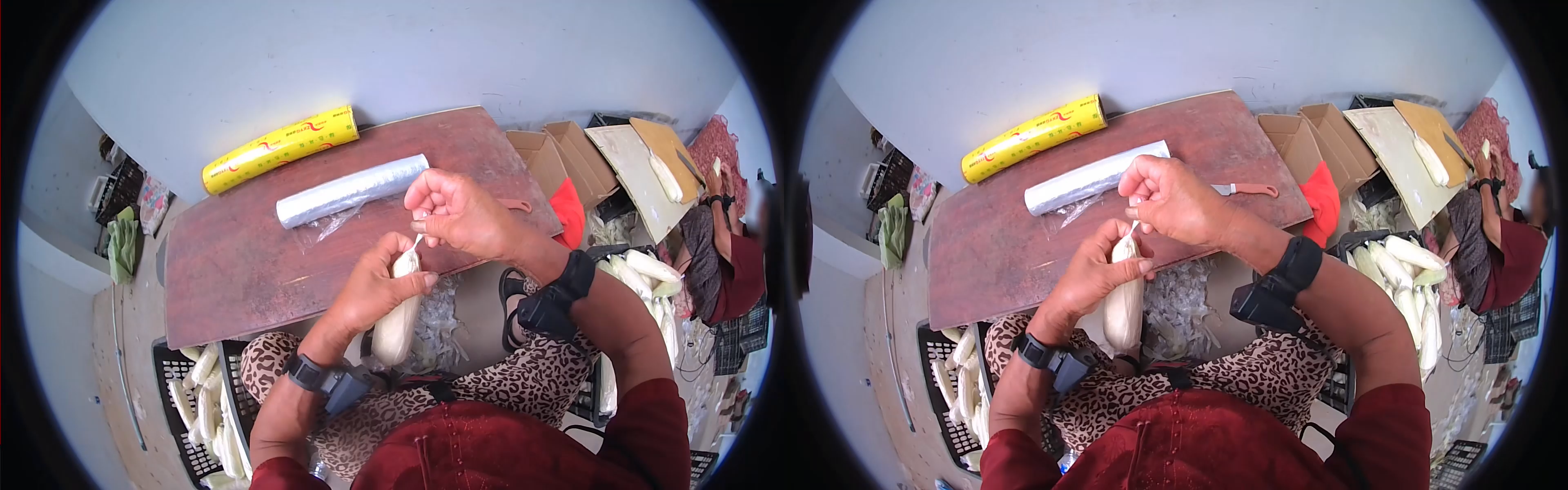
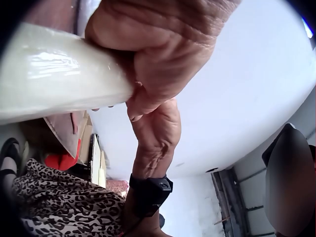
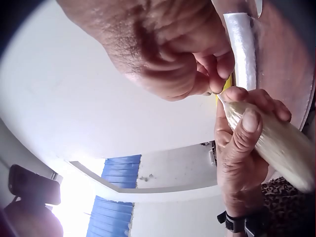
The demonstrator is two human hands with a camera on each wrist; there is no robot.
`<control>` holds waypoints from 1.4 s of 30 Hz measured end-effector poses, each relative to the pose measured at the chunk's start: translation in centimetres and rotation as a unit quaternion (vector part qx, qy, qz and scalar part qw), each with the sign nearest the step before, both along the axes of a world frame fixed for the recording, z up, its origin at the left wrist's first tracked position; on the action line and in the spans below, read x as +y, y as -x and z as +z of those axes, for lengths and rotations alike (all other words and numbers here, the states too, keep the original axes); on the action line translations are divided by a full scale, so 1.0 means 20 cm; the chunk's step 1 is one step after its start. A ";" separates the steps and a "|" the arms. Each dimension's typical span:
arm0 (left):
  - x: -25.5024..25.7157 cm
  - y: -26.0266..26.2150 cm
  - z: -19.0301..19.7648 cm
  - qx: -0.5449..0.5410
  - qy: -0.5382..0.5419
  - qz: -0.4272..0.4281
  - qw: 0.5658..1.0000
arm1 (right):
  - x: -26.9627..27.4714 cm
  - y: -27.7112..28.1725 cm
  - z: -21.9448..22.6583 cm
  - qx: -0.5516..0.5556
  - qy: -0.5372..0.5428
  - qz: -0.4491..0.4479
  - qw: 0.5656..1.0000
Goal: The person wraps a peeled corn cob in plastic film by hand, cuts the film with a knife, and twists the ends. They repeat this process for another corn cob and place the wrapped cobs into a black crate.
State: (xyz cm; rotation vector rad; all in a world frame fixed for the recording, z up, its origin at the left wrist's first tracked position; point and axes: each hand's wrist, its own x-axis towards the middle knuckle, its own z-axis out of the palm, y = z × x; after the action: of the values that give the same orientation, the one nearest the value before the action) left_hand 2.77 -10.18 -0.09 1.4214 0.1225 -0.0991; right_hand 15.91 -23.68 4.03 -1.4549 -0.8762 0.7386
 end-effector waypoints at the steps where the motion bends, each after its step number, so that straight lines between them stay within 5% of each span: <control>1: 0.00 0.00 0.00 -0.004 0.023 0.004 1.000 | 0.00 0.00 0.00 0.011 -0.020 -0.005 1.000; 9: 0.02 -0.01 0.00 -0.011 0.161 -0.059 0.985 | -0.03 -0.10 -0.05 0.018 -0.063 -0.002 0.998; 22: 0.00 -0.01 0.04 0.004 0.147 0.045 0.988 | -0.07 -0.04 0.00 0.142 -0.024 -0.043 0.989; 25: -0.01 -0.01 0.04 -0.003 0.131 0.048 0.990 | -0.08 0.00 0.01 0.041 0.114 0.019 0.992; 29: -0.02 -0.02 0.00 0.000 0.071 0.025 0.997 | -0.07 0.04 0.05 -0.023 0.163 0.032 0.986; 32: -0.03 -0.02 0.00 0.006 0.065 0.004 0.998 | -0.06 0.01 -0.06 -0.153 0.084 -0.013 0.984; 42: -0.02 -0.04 -0.03 -0.018 0.082 -0.098 0.992 | -0.09 -0.02 0.06 -0.083 0.072 0.038 0.993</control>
State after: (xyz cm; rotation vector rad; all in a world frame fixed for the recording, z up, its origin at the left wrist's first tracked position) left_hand 3.50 -10.56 -0.74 1.2684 -0.0550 -0.2400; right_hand 16.21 -25.51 5.32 -1.6367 -1.0282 0.7588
